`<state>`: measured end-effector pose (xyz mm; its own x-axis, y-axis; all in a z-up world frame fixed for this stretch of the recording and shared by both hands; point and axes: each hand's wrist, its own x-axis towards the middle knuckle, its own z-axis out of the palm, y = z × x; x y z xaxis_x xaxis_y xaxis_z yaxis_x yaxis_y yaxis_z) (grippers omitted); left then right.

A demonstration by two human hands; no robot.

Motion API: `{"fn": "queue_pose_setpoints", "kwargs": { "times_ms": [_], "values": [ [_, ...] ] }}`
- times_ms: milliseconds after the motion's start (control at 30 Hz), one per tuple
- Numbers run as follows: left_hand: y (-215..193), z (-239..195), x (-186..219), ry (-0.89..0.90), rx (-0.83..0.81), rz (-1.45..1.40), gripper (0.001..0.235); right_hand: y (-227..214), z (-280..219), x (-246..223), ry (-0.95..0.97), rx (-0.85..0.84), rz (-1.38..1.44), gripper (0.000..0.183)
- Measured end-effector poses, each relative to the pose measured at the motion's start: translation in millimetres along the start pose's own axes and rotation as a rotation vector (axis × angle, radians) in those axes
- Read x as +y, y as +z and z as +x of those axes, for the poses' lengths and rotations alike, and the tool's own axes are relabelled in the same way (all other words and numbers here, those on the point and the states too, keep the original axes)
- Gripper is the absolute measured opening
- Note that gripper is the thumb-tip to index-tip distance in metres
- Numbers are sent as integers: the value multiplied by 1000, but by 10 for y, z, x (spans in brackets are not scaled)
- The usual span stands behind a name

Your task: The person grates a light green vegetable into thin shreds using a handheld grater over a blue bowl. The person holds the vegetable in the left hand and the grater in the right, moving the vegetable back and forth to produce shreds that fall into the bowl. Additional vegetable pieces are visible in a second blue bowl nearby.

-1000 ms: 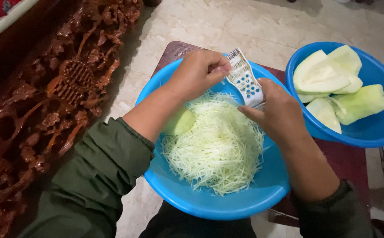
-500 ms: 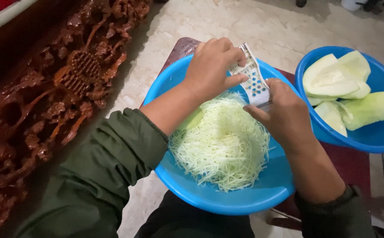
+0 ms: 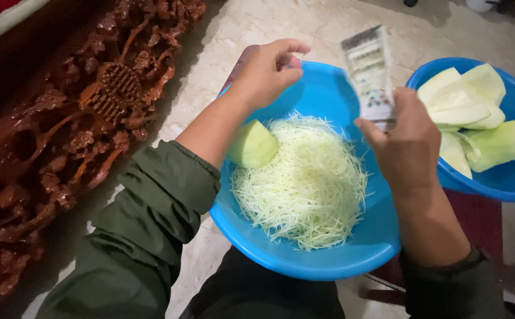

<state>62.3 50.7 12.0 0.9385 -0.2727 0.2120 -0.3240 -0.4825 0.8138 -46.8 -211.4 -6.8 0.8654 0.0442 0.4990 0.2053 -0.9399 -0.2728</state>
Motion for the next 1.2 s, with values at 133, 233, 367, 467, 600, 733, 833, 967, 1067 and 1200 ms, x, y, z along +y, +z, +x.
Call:
{"fn": "queue_pose_setpoints", "kwargs": {
  "times_ms": [133, 233, 367, 467, 600, 733, 833, 967, 1067, 1200],
  "values": [
    [267, 153, -291, 83, -213, -161, 51, 253, -87, 84, -175, -109, -110, 33],
    [286, 91, -312, 226, -196, -159, 49, 249, -106, 189, -158, 13, -155, 27],
    [237, 142, -441, 95, -96, -242, 66, 218, -72, 178, -93, 170, -66, 23],
    [244, 73, -346, 158, -249, -354, 74, 393, -121, 179, -138, 104, -127, 20],
    [288, 133, -239, 361, -338, -231, 36, 351, -69, 140, -167, 21, -231, 19],
    [336, 196, -379, 336, -288, -193, 24, -9, -34, 23, -91, -78, 284, 40],
    [364, 125, -209, 131, -249, -373, 25, -270, -196, 213, 132, 180, 629, 37],
    [252, 27, 119, 28, -111, -455, 22, -315, -676, 842, 86, 266, -21, 40],
    [207, 1, 136, -22, -143, -419, 24, -176, -1006, 1432, 69, 58, -378, 41],
    [179, 7, -25, -49, -172, -351, 25, -301, -1242, 2049, -61, -28, -603, 36]
  ]
}}
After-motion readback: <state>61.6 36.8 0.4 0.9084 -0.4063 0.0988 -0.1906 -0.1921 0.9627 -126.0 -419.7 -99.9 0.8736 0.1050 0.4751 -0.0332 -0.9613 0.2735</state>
